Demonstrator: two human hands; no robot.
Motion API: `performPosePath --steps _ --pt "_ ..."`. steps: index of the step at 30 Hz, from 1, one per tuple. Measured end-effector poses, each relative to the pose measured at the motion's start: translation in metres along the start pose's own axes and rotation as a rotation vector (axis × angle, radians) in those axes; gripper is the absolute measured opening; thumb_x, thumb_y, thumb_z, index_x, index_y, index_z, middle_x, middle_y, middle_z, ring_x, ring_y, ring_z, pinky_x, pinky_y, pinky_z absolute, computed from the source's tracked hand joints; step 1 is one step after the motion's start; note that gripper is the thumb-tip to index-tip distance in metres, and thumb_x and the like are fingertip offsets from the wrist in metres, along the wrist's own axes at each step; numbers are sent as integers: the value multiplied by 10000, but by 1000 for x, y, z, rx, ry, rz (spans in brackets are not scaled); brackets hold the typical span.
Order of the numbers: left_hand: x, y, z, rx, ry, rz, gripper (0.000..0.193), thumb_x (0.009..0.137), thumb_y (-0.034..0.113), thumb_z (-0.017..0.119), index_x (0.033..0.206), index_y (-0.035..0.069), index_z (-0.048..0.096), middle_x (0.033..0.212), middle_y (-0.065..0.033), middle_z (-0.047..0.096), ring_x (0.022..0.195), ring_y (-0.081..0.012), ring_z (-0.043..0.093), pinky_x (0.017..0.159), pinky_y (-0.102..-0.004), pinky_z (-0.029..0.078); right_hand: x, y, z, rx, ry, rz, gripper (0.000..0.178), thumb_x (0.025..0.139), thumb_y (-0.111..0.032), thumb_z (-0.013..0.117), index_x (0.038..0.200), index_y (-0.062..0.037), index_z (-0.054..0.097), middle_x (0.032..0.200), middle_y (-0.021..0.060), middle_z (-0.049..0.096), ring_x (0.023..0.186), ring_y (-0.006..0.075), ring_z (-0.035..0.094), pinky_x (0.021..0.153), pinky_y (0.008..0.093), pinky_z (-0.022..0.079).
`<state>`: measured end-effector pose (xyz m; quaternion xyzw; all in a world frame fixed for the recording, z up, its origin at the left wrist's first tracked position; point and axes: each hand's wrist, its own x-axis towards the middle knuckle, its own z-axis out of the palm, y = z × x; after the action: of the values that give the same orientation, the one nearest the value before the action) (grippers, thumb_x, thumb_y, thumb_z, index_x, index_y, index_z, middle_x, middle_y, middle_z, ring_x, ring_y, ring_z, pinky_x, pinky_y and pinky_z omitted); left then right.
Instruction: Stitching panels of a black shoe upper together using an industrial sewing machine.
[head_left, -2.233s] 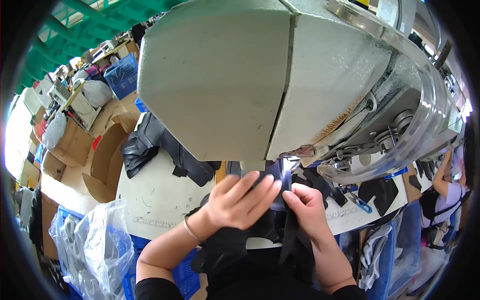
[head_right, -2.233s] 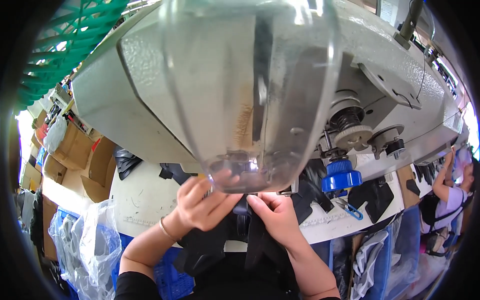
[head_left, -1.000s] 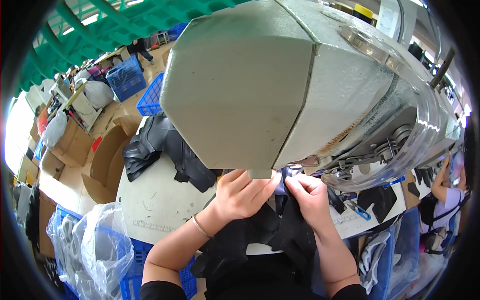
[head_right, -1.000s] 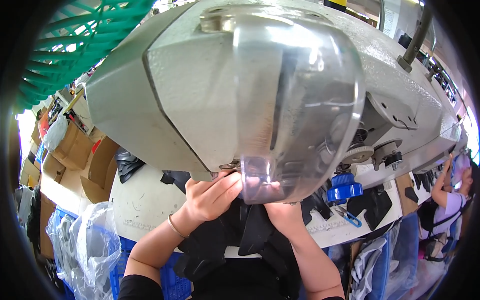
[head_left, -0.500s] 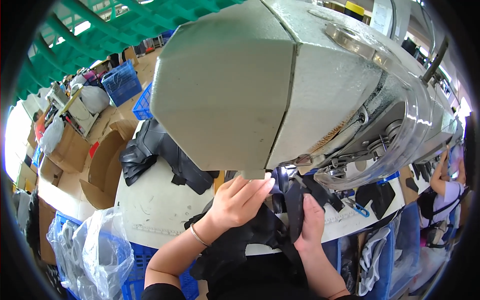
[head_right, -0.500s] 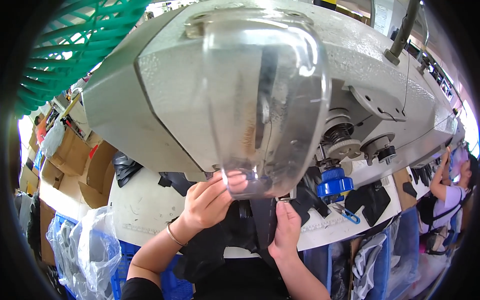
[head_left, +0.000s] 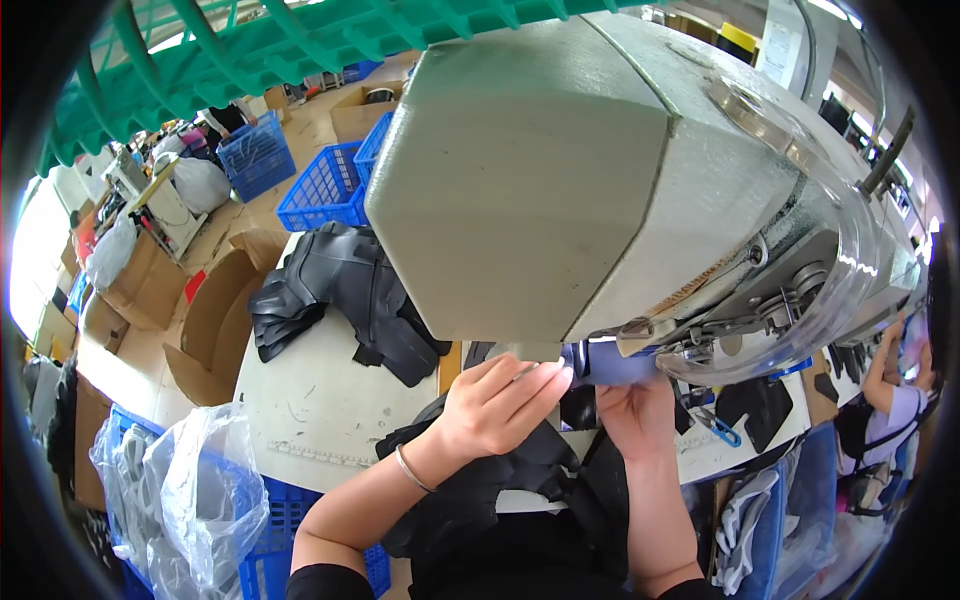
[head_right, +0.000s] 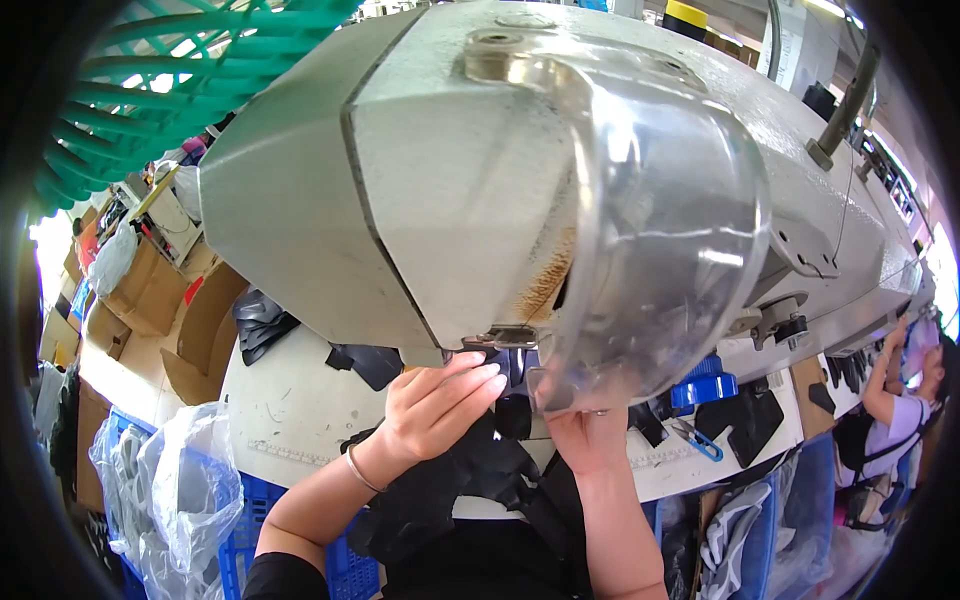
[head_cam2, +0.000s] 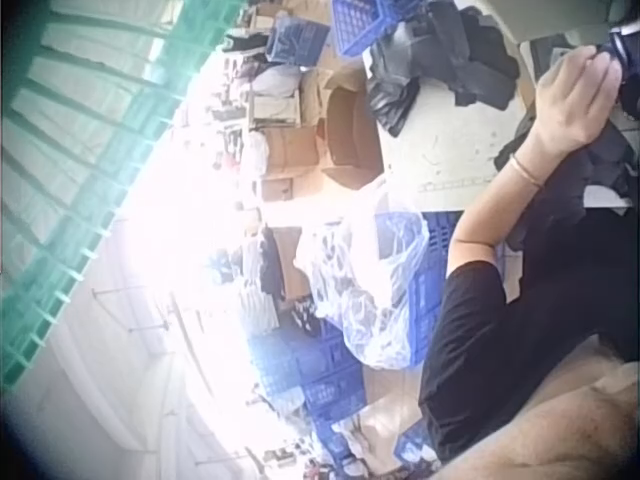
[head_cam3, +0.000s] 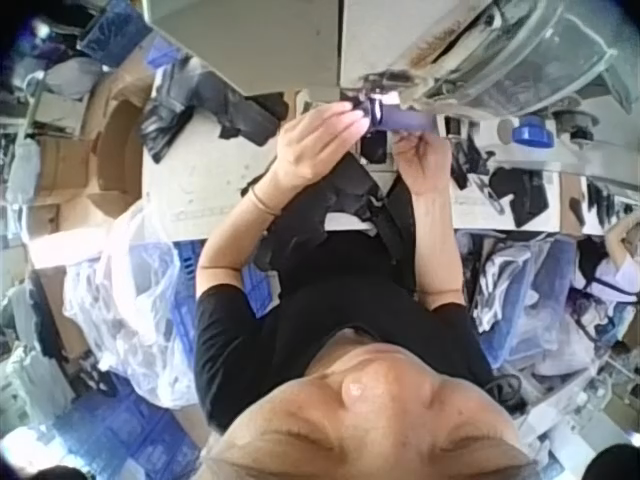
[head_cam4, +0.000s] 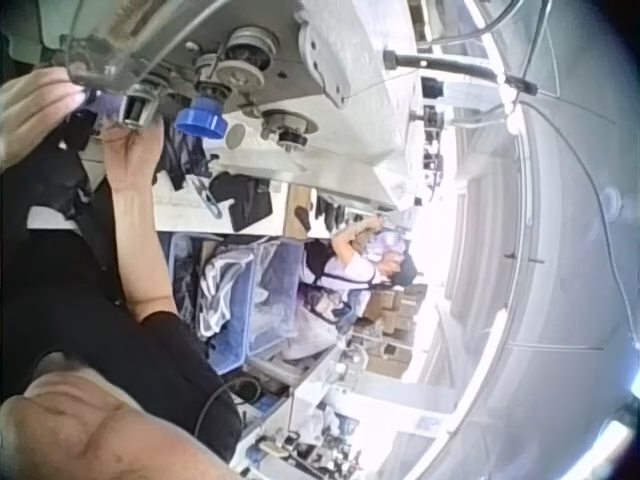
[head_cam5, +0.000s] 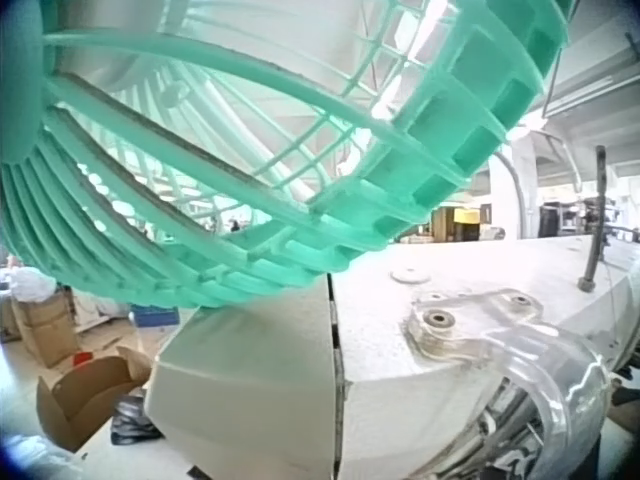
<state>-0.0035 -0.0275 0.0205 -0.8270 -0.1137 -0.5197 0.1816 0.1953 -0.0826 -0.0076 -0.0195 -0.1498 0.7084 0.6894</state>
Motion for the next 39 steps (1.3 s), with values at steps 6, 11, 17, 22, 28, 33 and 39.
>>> performPosePath --steps 6,11,17,22,28,33,39 --pt "2 4 -4 37 -52 1 182 684 77 722 859 28 708 875 -58 685 826 -212 663 670 -279 562 -36 36 36 -1347 341 -311 273 976 -195 557 1170 -3 575 1080 75 621 919 135 590 813 273 487" --pt "4 2 -7 69 -48 25 261 628 81 656 876 20 710 901 -84 693 826 -202 657 634 -258 556 -29 38 37 -1201 339 -22 112 921 -46 600 1007 14 642 810 59 655 643 137 630 539 240 473" --pt "7 3 -6 64 -82 22 278 641 72 664 911 14 703 915 -84 690 829 -200 659 605 -255 539 -28 39 41 -1063 362 -31 130 944 -77 572 1013 9 641 797 69 659 631 130 627 510 233 440" --pt "7 -1 -6 79 -108 -29 286 656 46 686 940 15 699 925 -83 687 821 -190 663 574 -249 503 -20 36 36 -1055 285 5 125 954 -104 568 1009 -8 626 799 62 648 614 119 614 502 222 419" --pt "4 1 -3 47 -129 -121 285 643 15 711 927 10 694 926 -81 688 751 -176 663 574 -258 494 -9 40 35 -1023 250 -91 98 948 -117 592 977 -23 599 761 47 610 587 128 602 487 231 405" --pt "7 0 -4 -39 -61 -114 267 645 10 717 911 4 688 915 -90 691 734 -187 666 580 -257 498 -14 42 27 -1006 242 -132 86 939 -93 599 967 -12 595 739 58 603 570 130 599 487 233 417" --pt "9 2 1 21 -58 -59 254 654 8 695 908 2 687 901 -83 686 775 -202 679 556 -251 487 -16 36 33 -1056 259 -140 50 923 -59 606 933 -13 589 723 59 599 543 130 594 469 226 424"
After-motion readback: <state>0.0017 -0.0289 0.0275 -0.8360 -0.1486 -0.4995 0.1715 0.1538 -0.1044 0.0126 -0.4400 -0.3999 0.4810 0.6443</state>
